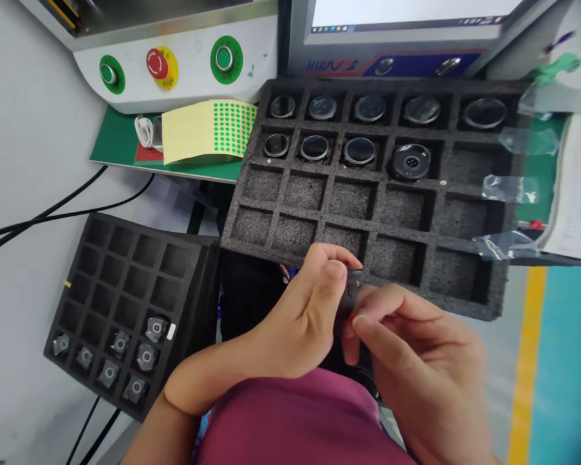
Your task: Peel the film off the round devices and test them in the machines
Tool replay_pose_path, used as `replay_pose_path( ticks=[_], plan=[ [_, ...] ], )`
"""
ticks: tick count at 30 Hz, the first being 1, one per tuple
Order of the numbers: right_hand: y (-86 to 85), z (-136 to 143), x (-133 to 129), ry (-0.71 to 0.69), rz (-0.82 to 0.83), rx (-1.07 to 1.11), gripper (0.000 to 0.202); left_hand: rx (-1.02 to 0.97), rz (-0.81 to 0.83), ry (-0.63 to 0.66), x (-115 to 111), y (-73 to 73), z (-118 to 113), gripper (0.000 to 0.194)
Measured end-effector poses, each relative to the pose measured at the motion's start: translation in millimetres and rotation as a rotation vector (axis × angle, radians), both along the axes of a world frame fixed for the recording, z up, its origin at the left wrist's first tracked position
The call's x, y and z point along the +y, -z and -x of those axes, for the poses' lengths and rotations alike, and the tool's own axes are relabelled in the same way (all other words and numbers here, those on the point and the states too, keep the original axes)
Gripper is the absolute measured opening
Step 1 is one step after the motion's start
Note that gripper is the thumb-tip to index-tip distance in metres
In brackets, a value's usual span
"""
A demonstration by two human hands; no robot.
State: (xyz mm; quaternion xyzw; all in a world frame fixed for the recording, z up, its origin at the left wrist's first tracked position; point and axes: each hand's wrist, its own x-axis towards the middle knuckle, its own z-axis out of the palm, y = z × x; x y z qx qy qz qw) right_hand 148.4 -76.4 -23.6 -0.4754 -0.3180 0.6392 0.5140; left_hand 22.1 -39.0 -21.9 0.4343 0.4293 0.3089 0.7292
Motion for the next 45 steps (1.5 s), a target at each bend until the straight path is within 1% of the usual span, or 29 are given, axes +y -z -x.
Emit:
replay_pose_path(
  ticks=[5, 11, 14, 21, 25, 28, 32, 34, 36, 38, 39, 42, 43, 44, 45],
  plan=[
    [-0.8, 2, 1, 0.004, 0.02, 0.007, 0.018, -0.003, 0.01, -0.005, -1, 0.4, 1, 0.045],
    [-0.8, 2, 1, 0.009, 0.052, 0.037, 0.016, -0.104, 0.025, 0.013, -1, -0.6, -1, 0.043],
    [-0.6, 2, 1, 0.017, 0.05, 0.055, 0.015, -0.117, 0.024, 0.017, 0, -0.4, -1, 0.042],
    [2.4, 4, -1, 0.042, 0.05, 0.055, 0.013, -0.087, 0.008, -0.012, 0, -0.5, -3, 0.042],
    [1.1, 5, 0, 0.033, 0.031, 0.075, 0.013, -0.026, 0.034, -0.023, 0, -4.6, -3, 0.043],
    [0.7, 6, 3, 0.01, 0.056, 0.14, 0.014, -0.004, 0.043, -0.032, -1, -7.1, -2, 0.043],
    [2.3, 8, 7, 0.079, 0.113, 0.219, 0.024, 0.063, -0.027, -0.063, -1, -5.2, 0, 0.04],
    [4.8, 10, 9, 0.118, 0.129, 0.207, 0.029, 0.108, -0.076, -0.099, -1, -3.0, 1, 0.038],
    [9.2, 11, 9, 0.132, 0.133, 0.178, 0.033, 0.107, -0.085, -0.114, 0, -1.2, 2, 0.037],
    [15.3, 11, 7, 0.139, 0.1, 0.14, 0.034, 0.036, -0.007, -0.066, 2, -0.8, 3, 0.038],
    [18.5, 10, 6, 0.154, 0.058, 0.113, 0.035, -0.025, 0.057, -0.018, 4, -1.0, 3, 0.04],
    [25.1, 1, 4, 0.242, -0.131, -0.065, 0.03, -0.194, 0.261, 0.126, 10, -3.2, 3, 0.041],
    [25.8, -4, 5, 0.234, -0.192, -0.153, 0.026, -0.21, 0.303, 0.154, 12, -3.8, 3, 0.04],
    [25.6, -9, 6, 0.189, -0.242, -0.242, 0.023, -0.202, 0.329, 0.175, 13, -4.2, 3, 0.036],
    [25.0, -13, 9, 0.113, -0.278, -0.317, 0.021, -0.179, 0.342, 0.188, 14, -4.1, 4, 0.032]
  ],
)
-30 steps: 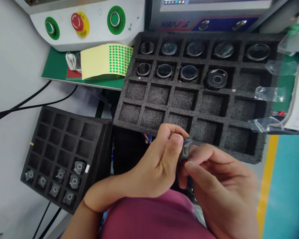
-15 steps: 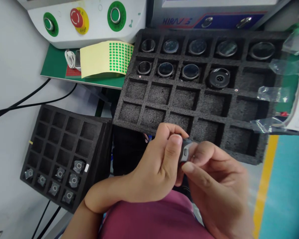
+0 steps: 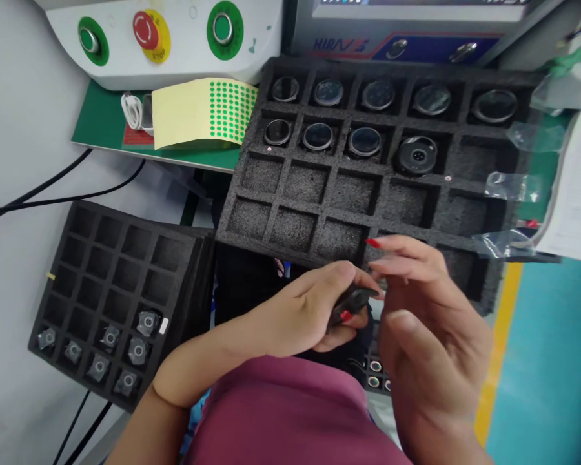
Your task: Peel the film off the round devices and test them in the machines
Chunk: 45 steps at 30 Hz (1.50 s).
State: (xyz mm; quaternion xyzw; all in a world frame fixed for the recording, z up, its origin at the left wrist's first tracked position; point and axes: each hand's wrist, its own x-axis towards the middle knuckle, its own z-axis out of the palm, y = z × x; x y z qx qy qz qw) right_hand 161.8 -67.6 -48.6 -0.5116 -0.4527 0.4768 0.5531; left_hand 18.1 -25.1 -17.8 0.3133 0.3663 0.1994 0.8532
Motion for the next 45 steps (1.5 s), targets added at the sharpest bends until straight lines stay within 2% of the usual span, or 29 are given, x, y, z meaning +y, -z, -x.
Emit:
replay_pose_path(
  ticks=[2, 4, 6, 9, 11, 13, 15, 17, 23, 29, 35, 39, 45],
  plan=[
    [-1.9, -8, 6, -0.168, -0.034, -0.107, 0.022, 0.031, 0.025, 0.026, 0, 1.8, 1, 0.026],
    [-3.1, -12, 13, -0.273, -0.095, -0.136, 0.026, 0.015, 0.078, 0.041, -1, 5.6, 3, 0.025],
    [-2.8, -14, 16, -0.301, -0.141, -0.133, 0.029, 0.006, 0.134, 0.038, -3, 9.6, 3, 0.027],
    [-0.9, -12, 14, -0.251, -0.137, -0.114, 0.021, 0.033, 0.135, 0.023, -4, 11.3, 3, 0.035],
    [0.3, -10, 10, -0.189, -0.116, -0.092, 0.016, 0.07, 0.038, -0.03, -6, 8.8, 2, 0.046],
    [1.2, -9, 8, -0.115, -0.084, -0.05, 0.015, 0.106, -0.178, -0.101, -9, 5.0, 1, 0.052],
    [1.9, -7, 7, -0.055, -0.054, 0.018, 0.013, 0.144, -0.417, -0.167, -12, 2.2, 0, 0.043],
    [2.1, -3, 8, -0.016, -0.048, 0.098, 0.013, 0.193, -0.547, -0.185, -15, 1.1, -1, 0.032],
    [-3.4, 11, 11, -0.058, -0.025, 0.334, 0.014, 0.433, -0.734, -0.211, -21, 2.3, -4, 0.027],
    [-11.5, 20, 6, 0.009, -0.053, 0.333, 0.013, 0.392, -0.862, -0.143, -18, 2.4, -2, 0.025],
    [-16.4, 25, 4, 0.065, -0.092, 0.319, 0.01, 0.328, -1.005, -0.141, -14, 6.5, 1, 0.028],
    [-17.0, 25, 4, 0.016, -0.021, 0.407, 0.009, 0.309, -1.1, -0.115, -13, 9.4, 4, 0.033],
    [-20.4, 31, 8, 0.05, 0.047, 0.532, 0.017, 0.34, -1.153, -0.1, -13, 17.5, 10, 0.037]
  ],
)
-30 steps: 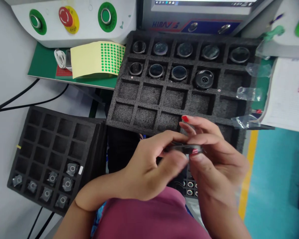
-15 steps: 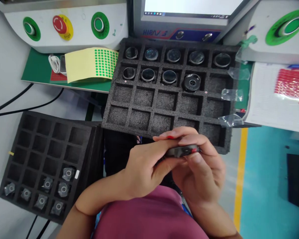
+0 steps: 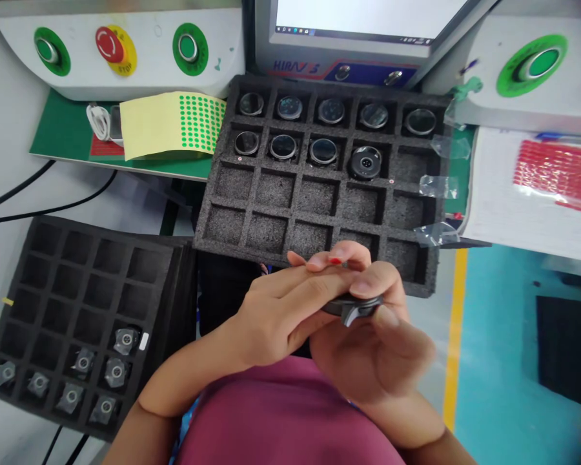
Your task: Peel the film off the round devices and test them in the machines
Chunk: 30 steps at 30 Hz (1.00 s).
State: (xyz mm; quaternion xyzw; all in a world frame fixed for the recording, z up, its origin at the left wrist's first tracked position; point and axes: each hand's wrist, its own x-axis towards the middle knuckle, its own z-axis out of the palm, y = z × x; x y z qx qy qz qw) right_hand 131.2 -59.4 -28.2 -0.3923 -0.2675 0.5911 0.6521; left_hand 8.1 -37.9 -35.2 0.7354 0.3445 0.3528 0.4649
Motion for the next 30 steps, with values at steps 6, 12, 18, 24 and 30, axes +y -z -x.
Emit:
replay_pose_path(
  ticks=[6, 12, 18, 24, 30],
  plan=[
    [-0.2, 9, 4, 0.067, 0.014, 0.124, 0.016, -0.026, -0.177, -0.026, 8, 6.7, 0, 0.035],
    [3.6, 9, 1, 0.011, -0.03, 0.176, 0.005, 0.007, -0.307, -0.055, 12, 4.3, 1, 0.034],
    [-3.7, -3, -1, -0.127, 0.04, 0.165, 0.01, -0.016, -0.241, -0.062, 10, 0.0, 0, 0.033],
    [-0.9, 8, 4, -0.034, -0.017, 0.201, 0.005, -0.021, -0.229, -0.068, 8, 1.0, 0, 0.036],
    [-0.6, 19, 7, -0.003, -0.075, 0.283, 0.008, 0.007, -0.363, -0.102, 6, 4.8, 4, 0.039]
  ],
)
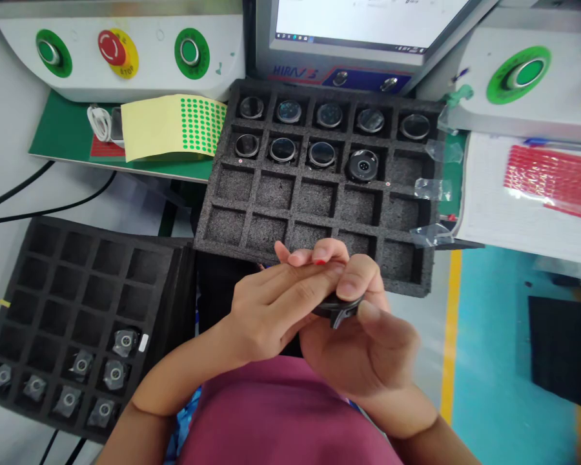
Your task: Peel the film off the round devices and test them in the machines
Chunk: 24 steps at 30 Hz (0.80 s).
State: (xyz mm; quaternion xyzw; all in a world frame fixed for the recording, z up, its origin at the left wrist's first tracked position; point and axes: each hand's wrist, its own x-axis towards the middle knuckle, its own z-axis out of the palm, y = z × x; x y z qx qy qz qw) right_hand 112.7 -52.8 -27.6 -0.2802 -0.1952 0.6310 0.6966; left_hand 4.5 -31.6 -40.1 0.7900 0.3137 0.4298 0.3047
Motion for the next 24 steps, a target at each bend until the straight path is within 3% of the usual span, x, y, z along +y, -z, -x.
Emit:
replay_pose_path(
  ticks=[5, 11, 18, 21, 24],
  plan=[
    [4.5, 1, 0, -0.025, -0.027, -0.03, 0.005, 0.02, -0.049, -0.057, -1, 1.4, 1, 0.029],
    [20.3, -3, 3, -0.044, -0.008, -0.245, 0.016, -0.056, 0.298, -0.247, -8, 0.2, -10, 0.02],
    [26.0, -6, 1, 0.046, -0.114, -0.366, 0.02, -0.02, 0.315, -0.266, -13, 1.0, -16, 0.011],
    [32.9, -8, 0, 0.092, -0.108, -0.386, 0.019, 0.018, 0.281, -0.231, -12, 2.3, -18, 0.009],
    [41.4, -21, 4, 0.146, -0.058, -0.443, 0.018, 0.002, 0.362, -0.18, 0, 2.2, -18, 0.012]
  ],
)
